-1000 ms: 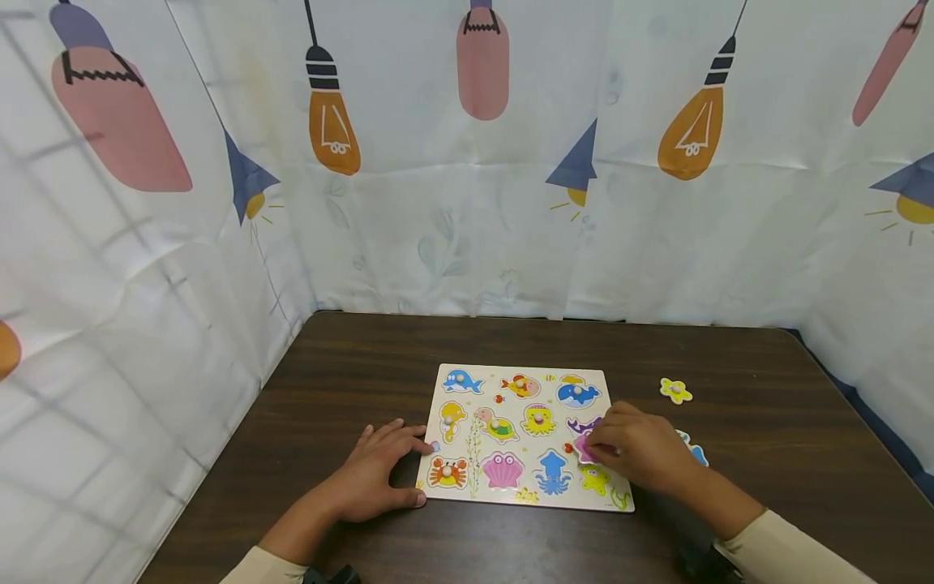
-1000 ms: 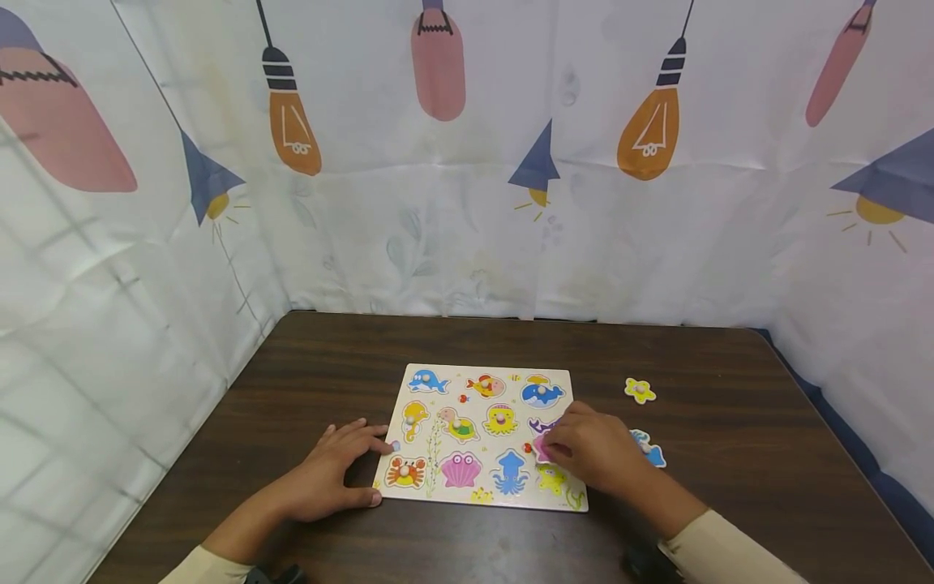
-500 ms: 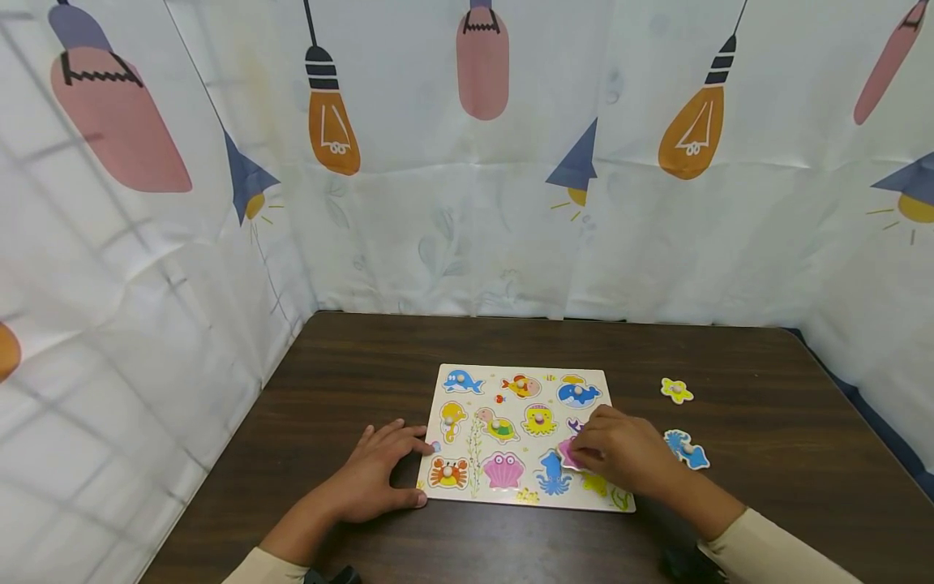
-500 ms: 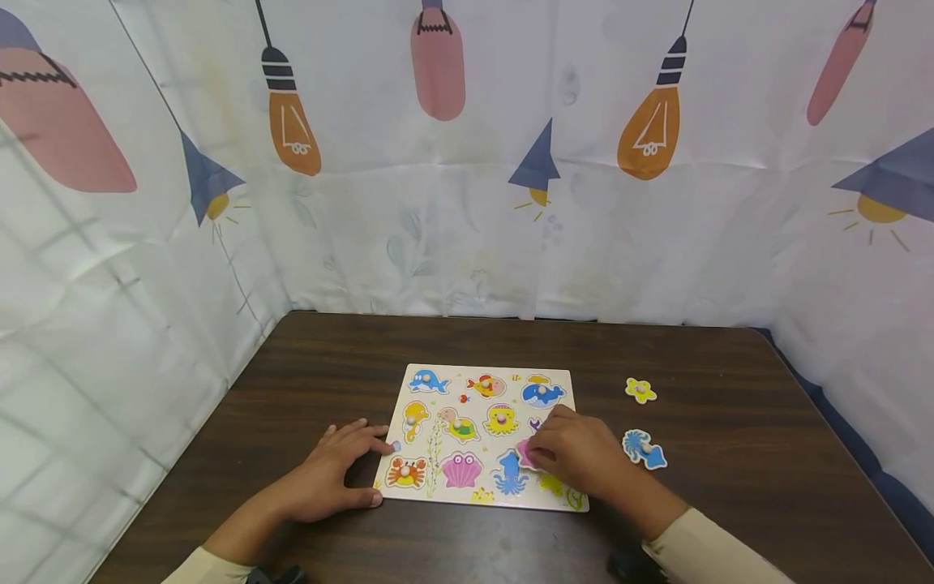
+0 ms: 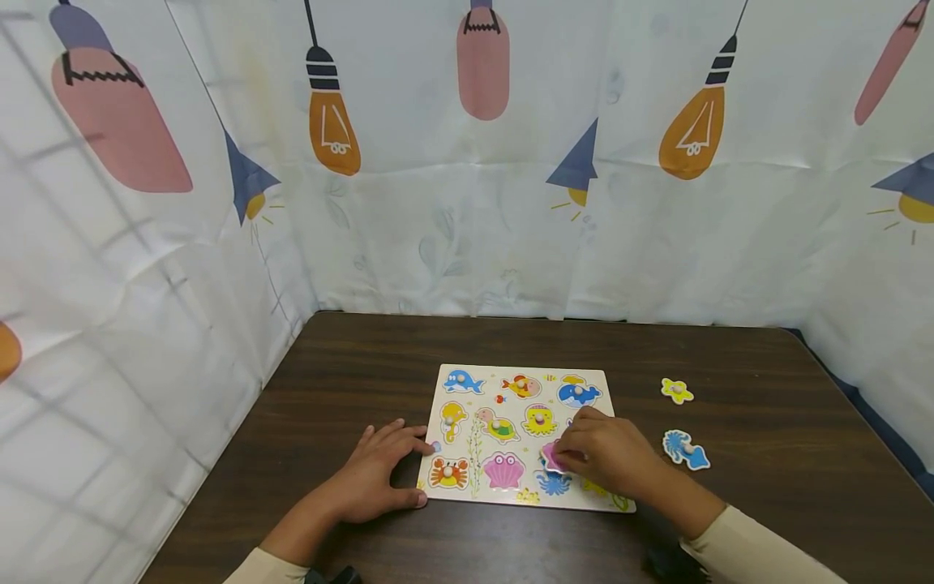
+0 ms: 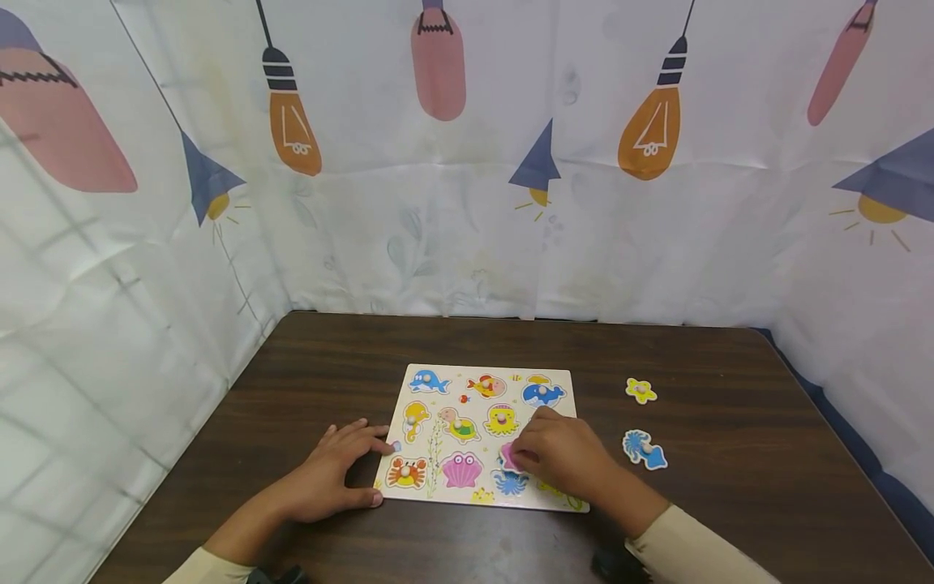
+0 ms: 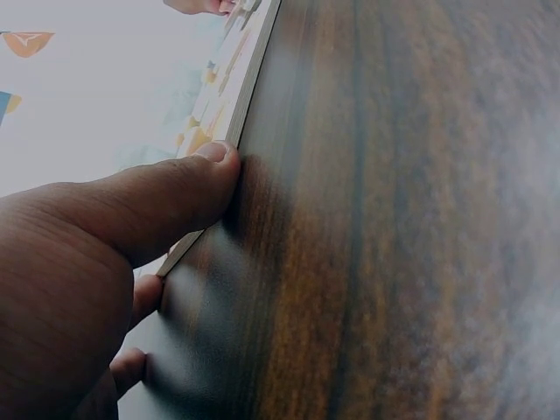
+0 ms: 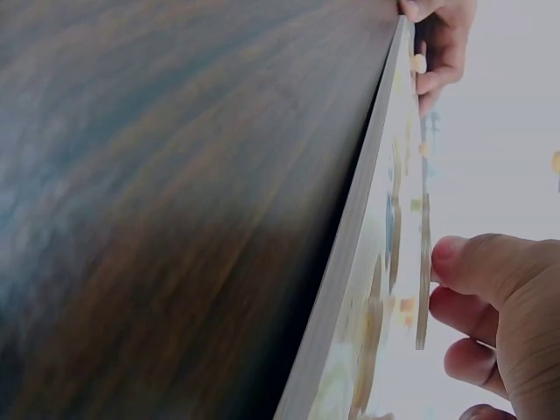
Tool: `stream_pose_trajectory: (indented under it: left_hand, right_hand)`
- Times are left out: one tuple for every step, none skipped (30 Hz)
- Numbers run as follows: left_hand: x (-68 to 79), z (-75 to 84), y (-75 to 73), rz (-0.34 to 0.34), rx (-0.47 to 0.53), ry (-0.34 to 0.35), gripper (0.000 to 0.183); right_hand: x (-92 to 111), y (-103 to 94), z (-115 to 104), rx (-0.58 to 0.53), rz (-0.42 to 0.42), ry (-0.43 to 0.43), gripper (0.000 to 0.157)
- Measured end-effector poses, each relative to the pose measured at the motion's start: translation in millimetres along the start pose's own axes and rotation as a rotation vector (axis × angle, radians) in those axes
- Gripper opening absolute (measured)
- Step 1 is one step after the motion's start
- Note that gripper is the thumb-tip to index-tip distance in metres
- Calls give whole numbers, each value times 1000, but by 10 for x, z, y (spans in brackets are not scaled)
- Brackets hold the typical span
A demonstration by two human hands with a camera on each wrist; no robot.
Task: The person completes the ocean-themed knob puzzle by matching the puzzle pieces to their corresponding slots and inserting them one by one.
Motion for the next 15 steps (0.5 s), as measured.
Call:
stream_pose_trajectory:
  left_hand:
    - [0,1,1,-1,1,0,55]
    - [0,1,0,-1,2,0,55]
    - [0,1,0,-1,2,-1,55]
    - [1,1,0,-1,2,-2,55]
    - [0,2,-1,-1,1,-3,55]
    - [1,2,-3,0,2,-4,55]
    - [2,2,-5,1,2,-5,55]
    - [2,3,-6,3,2,-5,55]
    - [1,4,-6,4,3,-5,55]
    - [1,5,-6,5,3,-5,55]
    - [1,6,-4,5,4,-4,55]
    - [1,6,-3,6,4,-2,55]
    - [1,7,-2,6,4,-1,55]
    - [1,7,-1,6,4,0,55]
    - [2,7,0,6,4,0,55]
  right_hand:
    - [-8,7,-10,-7,1,-1,14]
    - [-16,15,-18,-14,-1,0,14]
    - [-24,22,-26,-14,-1,-2,14]
    - [-33,28,-35,-13,1,-5,13]
    - [-42,35,-43,-13,0,-7,13]
    - [-52,38,-53,-14,2,-11,13]
    - [-62,42,-61,-12,2,-14,13]
    - [-72,46,-68,-10,1,-14,13]
    - [-81,51,-76,-10,2,-18,13]
    - [-89,54,-83,-12,1,-17,13]
    - [-97,58,-92,-14,-2,-17,13]
    - [-103,62,-101,-16,-2,-19,13]
    - [-110,66,-110,-17,-2,-22,13]
    - [-116,68,-120,-18,0,-27,13]
    - [-122,70,-129,-18,4,-33,13]
Point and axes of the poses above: each hand's wrist, its own x-axis away from the middle knuckle, its own y-axis out of the palm, z = x × y, the point moved 7 cm from there along -x, towards the middle knuckle, and after that the axes turned 7 degrees about -y, right-handed, at the moved point
